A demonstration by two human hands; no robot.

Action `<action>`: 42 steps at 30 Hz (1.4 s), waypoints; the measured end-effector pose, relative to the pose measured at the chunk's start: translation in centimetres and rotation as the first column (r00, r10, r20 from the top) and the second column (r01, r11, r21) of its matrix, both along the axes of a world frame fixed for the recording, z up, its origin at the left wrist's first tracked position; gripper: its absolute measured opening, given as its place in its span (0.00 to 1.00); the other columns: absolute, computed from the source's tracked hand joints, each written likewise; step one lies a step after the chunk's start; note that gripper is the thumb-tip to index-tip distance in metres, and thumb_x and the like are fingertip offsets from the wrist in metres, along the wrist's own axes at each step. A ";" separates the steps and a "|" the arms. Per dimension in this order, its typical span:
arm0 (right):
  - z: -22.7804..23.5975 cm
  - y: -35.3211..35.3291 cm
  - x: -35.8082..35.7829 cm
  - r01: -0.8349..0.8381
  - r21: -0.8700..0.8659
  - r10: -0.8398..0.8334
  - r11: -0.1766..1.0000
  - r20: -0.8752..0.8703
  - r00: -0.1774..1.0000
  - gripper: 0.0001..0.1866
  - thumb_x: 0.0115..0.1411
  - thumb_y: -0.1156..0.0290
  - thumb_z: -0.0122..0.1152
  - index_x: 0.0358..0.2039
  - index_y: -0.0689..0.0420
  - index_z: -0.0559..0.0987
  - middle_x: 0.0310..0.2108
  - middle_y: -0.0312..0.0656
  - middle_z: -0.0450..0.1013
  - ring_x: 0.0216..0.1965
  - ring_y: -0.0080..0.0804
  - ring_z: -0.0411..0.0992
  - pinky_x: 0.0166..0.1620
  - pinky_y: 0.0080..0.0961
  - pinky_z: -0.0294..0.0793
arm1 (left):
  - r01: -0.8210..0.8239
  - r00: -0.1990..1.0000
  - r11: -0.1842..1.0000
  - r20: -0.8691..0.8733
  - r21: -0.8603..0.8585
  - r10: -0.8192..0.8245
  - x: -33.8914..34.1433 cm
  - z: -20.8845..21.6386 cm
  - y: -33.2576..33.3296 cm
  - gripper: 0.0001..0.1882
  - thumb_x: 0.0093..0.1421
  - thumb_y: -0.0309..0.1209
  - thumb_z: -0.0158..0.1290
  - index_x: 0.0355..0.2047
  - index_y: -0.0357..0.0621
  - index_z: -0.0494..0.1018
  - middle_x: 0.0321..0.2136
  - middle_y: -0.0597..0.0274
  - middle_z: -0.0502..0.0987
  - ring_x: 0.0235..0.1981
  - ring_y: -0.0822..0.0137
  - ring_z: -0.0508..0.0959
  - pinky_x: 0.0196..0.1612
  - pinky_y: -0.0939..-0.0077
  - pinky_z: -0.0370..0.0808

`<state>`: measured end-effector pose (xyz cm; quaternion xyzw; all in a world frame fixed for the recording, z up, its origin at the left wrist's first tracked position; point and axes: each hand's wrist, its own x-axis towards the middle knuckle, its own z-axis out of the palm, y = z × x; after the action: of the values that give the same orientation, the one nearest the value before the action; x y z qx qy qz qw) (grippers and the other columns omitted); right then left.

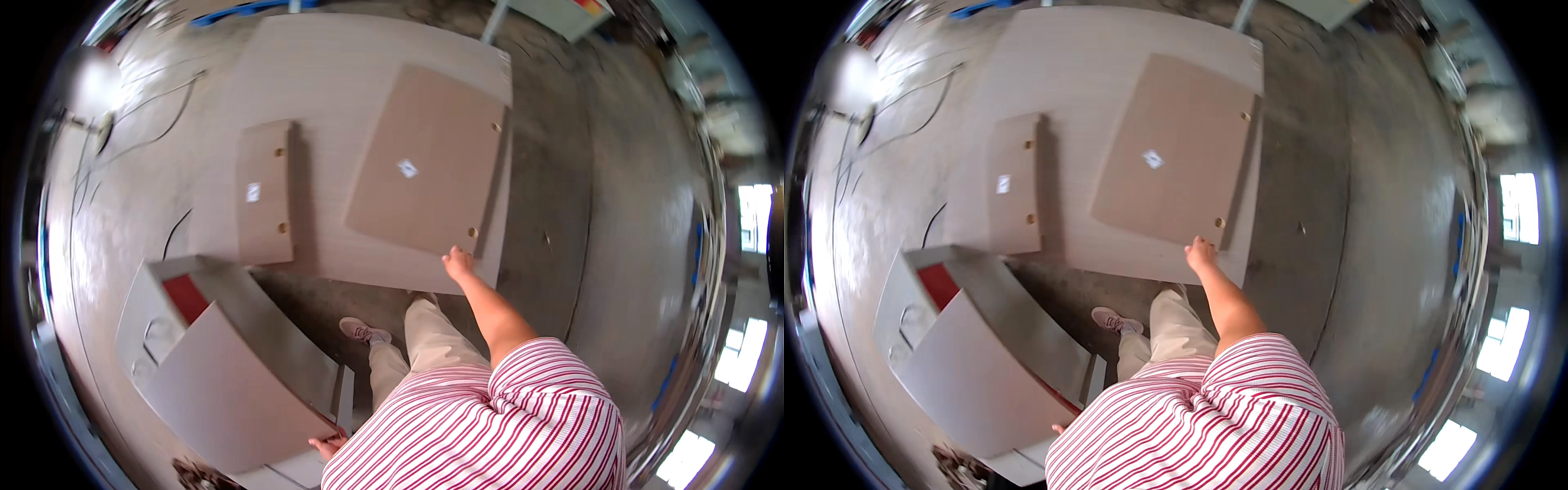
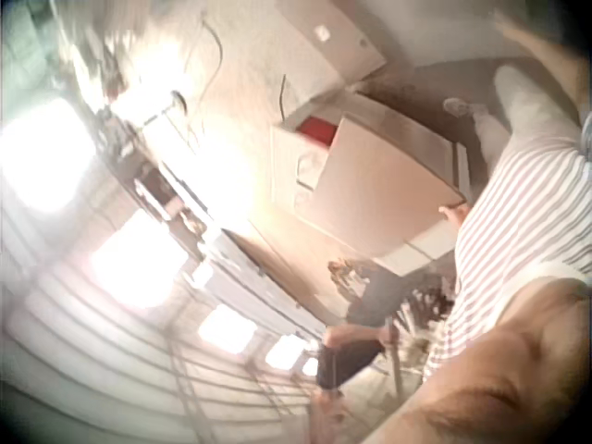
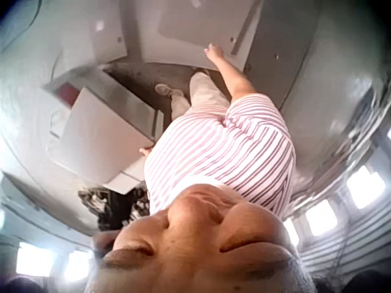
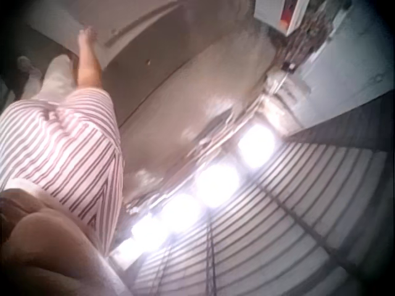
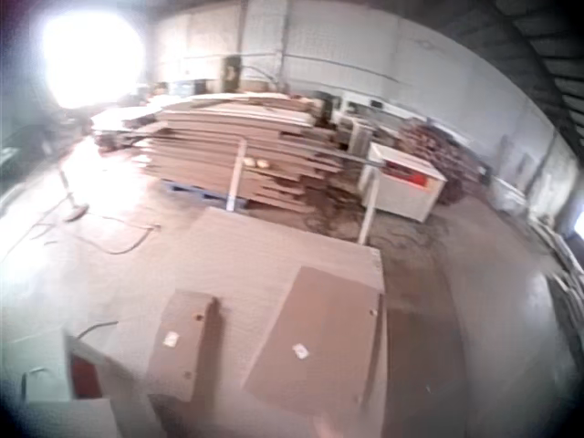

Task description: The person bundles flat cardboard pieces with white plastic straps in a workshop. They place pieces on a table, wrap straps around them, and stack the finished bundles. A coworker assists by handing over pieces and moving stacks.

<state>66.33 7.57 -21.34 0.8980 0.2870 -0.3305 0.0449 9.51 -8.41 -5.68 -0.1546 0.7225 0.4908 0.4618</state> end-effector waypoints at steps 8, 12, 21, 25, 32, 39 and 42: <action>-9.2 -7.2 11.1 0.702 0.003 -0.702 0.712 0.024 0.712 0.59 0.45 0.40 0.69 0.66 0.61 0.48 0.66 0.61 0.48 0.66 0.57 0.51 0.62 0.50 0.59 | 0.720 0.686 0.637 0.149 -0.276 -0.712 8.3 2.7 6.6 0.20 0.67 0.46 0.46 0.47 0.42 0.70 0.37 0.59 0.77 0.34 0.68 0.76 0.38 0.69 0.75; -7.7 -3.4 14.0 0.788 -0.159 -0.786 0.594 0.090 0.611 0.68 0.41 0.37 0.70 0.69 0.57 0.39 0.69 0.60 0.39 0.69 0.58 0.41 0.65 0.56 0.52 | 0.840 0.521 0.457 0.195 -0.294 -0.831 11.9 2.6 9.4 0.17 0.66 0.42 0.49 0.45 0.41 0.71 0.33 0.59 0.78 0.31 0.69 0.77 0.36 0.71 0.76; -11.0 -9.3 16.1 0.565 0.205 -0.596 0.800 0.153 0.788 0.45 0.49 0.45 0.63 0.60 0.61 0.62 0.54 0.57 0.67 0.55 0.54 0.66 0.54 0.43 0.70 | 0.924 0.323 0.273 0.166 -0.269 -0.932 17.4 2.9 10.5 0.12 0.67 0.35 0.50 0.44 0.39 0.70 0.29 0.56 0.79 0.30 0.67 0.78 0.37 0.70 0.77; -13.0 -14.3 18.0 0.519 0.137 -0.526 0.844 0.022 0.850 0.22 0.63 0.53 0.49 0.39 0.63 0.76 0.36 0.62 0.74 0.42 0.63 0.72 0.44 0.50 0.71 | 0.914 0.355 0.282 0.236 -0.293 -0.905 19.4 3.6 11.4 0.13 0.67 0.34 0.48 0.46 0.38 0.69 0.31 0.56 0.78 0.32 0.66 0.80 0.38 0.70 0.78; -10.2 -18.4 17.7 0.493 0.145 -0.499 0.858 0.011 0.866 0.18 0.64 0.62 0.44 0.41 0.68 0.69 0.36 0.65 0.74 0.42 0.66 0.71 0.43 0.54 0.70 | 0.965 0.042 -0.027 0.254 -0.262 -0.966 19.6 0.1 16.5 0.15 0.68 0.36 0.46 0.45 0.35 0.69 0.33 0.56 0.79 0.33 0.68 0.79 0.40 0.73 0.76; 6.2 -16.8 18.2 0.332 0.104 -0.317 0.937 -0.139 0.938 0.21 0.66 0.58 0.43 0.42 0.67 0.70 0.39 0.66 0.72 0.44 0.66 0.69 0.44 0.52 0.68 | 0.791 -0.574 -0.297 -0.480 -0.534 -0.664 31.9 -9.1 31.2 0.34 0.62 0.49 0.53 0.58 0.34 0.62 0.56 0.41 0.65 0.60 0.46 0.63 0.61 0.61 0.61; 12.8 -16.2 16.7 0.412 0.093 -0.386 0.906 -0.214 0.897 0.23 0.66 0.57 0.46 0.42 0.69 0.71 0.40 0.65 0.73 0.41 0.60 0.72 0.43 0.45 0.69 | 0.954 -0.244 -0.223 -0.083 -0.201 -0.966 39.5 -10.3 34.4 0.39 0.61 0.56 0.51 0.58 0.32 0.63 0.55 0.43 0.69 0.59 0.51 0.67 0.59 0.60 0.64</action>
<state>83.04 -8.64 -8.57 0.9030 0.1211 -0.3966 -0.1128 49.05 25.95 -15.98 0.5076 0.6278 -0.0648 0.5864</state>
